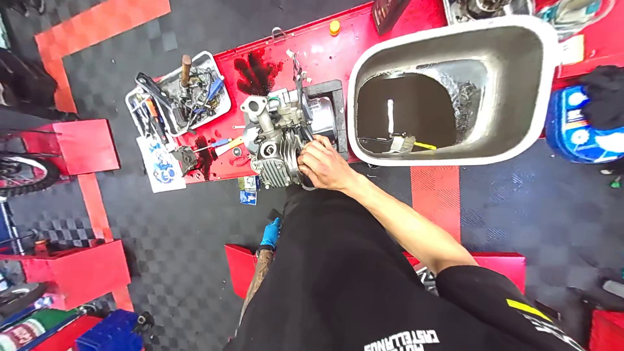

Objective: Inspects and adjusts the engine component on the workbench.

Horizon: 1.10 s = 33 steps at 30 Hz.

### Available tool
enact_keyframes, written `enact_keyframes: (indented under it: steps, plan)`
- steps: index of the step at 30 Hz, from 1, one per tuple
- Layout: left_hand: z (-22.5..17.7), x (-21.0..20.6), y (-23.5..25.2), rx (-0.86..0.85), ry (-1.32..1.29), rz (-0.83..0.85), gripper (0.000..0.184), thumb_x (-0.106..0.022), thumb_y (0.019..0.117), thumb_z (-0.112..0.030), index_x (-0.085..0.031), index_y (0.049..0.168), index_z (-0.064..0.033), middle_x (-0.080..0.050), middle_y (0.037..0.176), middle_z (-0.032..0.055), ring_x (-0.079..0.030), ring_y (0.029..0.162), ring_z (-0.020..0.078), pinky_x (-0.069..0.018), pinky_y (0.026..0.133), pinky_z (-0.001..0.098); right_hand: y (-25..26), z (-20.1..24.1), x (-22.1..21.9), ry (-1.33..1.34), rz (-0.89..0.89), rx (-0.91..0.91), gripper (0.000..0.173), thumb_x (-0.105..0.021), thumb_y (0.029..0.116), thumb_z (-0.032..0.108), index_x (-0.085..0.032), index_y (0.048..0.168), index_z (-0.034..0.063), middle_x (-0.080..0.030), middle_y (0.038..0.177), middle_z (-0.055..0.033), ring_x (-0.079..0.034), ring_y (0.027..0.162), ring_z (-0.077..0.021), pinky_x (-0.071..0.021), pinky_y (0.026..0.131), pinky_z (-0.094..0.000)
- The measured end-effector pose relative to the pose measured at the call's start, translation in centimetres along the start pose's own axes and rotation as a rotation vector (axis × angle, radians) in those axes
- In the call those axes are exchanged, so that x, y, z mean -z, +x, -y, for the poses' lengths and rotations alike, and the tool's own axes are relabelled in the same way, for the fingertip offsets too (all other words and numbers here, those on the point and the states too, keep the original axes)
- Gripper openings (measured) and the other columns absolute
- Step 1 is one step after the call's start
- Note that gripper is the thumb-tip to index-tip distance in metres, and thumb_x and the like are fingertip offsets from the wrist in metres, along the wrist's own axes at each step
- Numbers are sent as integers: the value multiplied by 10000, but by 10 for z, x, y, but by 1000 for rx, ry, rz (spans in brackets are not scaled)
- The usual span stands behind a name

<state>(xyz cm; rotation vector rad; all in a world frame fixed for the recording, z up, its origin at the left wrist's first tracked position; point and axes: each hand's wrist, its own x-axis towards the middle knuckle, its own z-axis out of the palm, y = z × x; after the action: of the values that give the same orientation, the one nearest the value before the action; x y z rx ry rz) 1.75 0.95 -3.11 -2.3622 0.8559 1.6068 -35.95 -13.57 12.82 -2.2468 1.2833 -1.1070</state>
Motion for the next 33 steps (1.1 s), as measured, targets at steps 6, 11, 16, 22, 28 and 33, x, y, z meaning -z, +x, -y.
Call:
enact_keyframes:
  steps: [6,11,16,22,28,33]
  plan:
    - [-19,-2,-16,-20,20,7,535,-359,1131,-401,-644,1312,15,-671,1233,221,-645,1108,305,-503,984,496,2,-2,10,27,10,20,214,-571,1017,205,-727,947,78,-721,983,-70,-675,1087,-251,-393,1154,-537]
    - [-43,3,-63,99,42,79,494,-285,1154,-312,-482,1492,-11,-516,1490,220,-511,1353,342,-388,1135,508,4,0,3,-20,-98,18,124,-607,992,107,-700,1018,31,-709,1041,-134,-672,1119,-303,-470,1104,-508]
    - [-2,-4,-17,0,-63,18,548,-334,1134,-410,-661,1229,20,-660,988,163,-604,844,233,-517,834,440,7,2,0,-56,-123,20,105,-606,987,75,-687,1006,12,-710,1048,-156,-673,1113,-327,-487,1080,-510]
    - [19,-13,-3,35,-107,35,555,-357,1124,-433,-658,1271,9,-688,1063,202,-657,942,297,-533,897,499,12,6,1,-190,-77,20,122,-573,1007,87,-666,1000,8,-699,1049,-161,-666,1099,-333,-476,1063,-527]
    - [16,-16,3,20,-83,66,558,-356,1122,-445,-658,1266,1,-677,1053,190,-644,905,280,-531,873,481,13,9,4,-261,-23,23,139,-536,1010,62,-662,999,4,-693,1059,-173,-659,1120,-348,-467,1069,-531]
    - [2,-12,2,40,-151,76,553,-362,1121,-439,-633,1313,3,-687,1137,206,-668,999,301,-532,929,493,12,6,5,-149,-16,-15,193,-579,988,163,-684,1049,13,-688,1121,-172,-634,1164,-337,-488,1057,-479]
